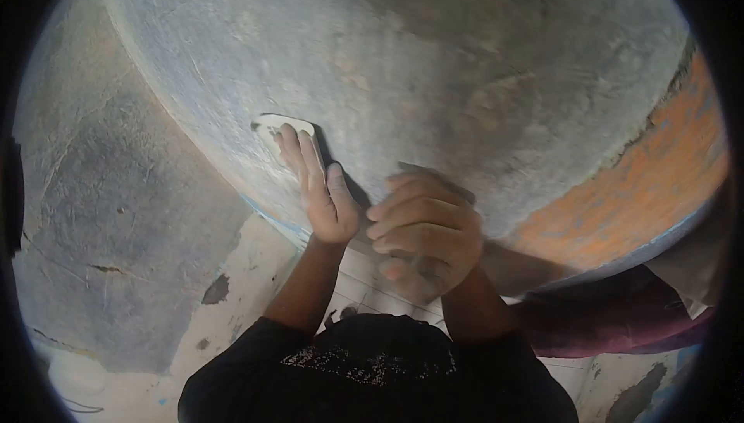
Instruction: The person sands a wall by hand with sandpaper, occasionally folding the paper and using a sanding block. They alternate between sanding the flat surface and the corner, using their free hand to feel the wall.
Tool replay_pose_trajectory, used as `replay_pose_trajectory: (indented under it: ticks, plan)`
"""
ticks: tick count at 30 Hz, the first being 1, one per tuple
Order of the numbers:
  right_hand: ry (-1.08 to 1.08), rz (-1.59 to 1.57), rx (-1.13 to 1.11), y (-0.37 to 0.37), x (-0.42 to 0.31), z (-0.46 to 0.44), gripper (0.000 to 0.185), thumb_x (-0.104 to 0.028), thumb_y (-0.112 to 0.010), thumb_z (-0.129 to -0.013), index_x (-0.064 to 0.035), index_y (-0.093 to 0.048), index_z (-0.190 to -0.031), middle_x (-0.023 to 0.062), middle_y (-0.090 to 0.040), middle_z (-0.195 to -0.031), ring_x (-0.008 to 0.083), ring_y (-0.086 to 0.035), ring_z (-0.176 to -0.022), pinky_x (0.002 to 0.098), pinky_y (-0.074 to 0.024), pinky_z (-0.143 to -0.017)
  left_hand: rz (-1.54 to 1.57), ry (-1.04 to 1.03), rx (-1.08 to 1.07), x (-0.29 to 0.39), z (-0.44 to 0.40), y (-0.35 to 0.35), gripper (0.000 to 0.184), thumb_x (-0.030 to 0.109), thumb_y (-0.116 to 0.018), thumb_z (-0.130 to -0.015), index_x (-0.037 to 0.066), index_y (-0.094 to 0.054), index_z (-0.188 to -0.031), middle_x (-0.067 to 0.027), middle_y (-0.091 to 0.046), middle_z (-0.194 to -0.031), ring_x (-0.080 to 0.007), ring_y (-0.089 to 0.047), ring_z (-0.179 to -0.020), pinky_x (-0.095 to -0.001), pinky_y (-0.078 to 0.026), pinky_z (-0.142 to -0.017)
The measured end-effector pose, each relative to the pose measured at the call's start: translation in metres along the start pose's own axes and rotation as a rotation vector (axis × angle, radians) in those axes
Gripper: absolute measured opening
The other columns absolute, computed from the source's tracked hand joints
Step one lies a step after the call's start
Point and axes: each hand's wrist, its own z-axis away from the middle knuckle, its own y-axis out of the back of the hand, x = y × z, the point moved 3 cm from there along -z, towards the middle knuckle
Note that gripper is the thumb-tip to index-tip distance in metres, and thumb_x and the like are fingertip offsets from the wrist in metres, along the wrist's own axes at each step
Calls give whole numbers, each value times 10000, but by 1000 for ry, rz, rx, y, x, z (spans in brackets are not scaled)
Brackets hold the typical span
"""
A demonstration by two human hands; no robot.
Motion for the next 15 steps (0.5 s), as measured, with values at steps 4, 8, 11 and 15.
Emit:
replay_pose_trajectory:
  ticks: [4,8,11,15]
  plan:
    - [0,-326,-56,14,-2,0,362,-356,-624,-859,-33,-600,-698,109,-632,-683,244,-626,-643,386,-506,-685,-66,-98,-280,35,32,-19,514,129,-418,-880,-118,-400,-1331,-373,-288,-1423,-588,-177,-1339,-663,-71,-1074]
    - [-57,-508,-102,28,-4,9,362,-339,-616,-869,-21,-587,-697,100,-621,-679,217,-612,-632,322,-480,-556,-82,-59,-149,40,30,-18,468,95,-352,-924,-119,-386,-1339,-355,-284,-1435,-579,-175,-1344,-655,-68,-1080]
    - [-76,-610,-105,32,-6,18,355,-329,-617,-876,-18,-583,-709,93,-610,-679,203,-600,-612,295,-467,-529,-103,145,-76,49,41,-19,482,62,-355,-936,-97,-333,-1391,-339,-250,-1461,-505,-157,-1386,-585,-88,-1116]
    - [-27,-741,-160,33,-8,21,191,-173,-658,-759,14,-631,-731,105,-633,-694,206,-617,-606,282,-487,-549,-217,-6,-280,68,71,-40,503,118,-405,-948,-82,-327,-1403,-309,-246,-1478,-480,-169,-1393,-552,-86,-1131]
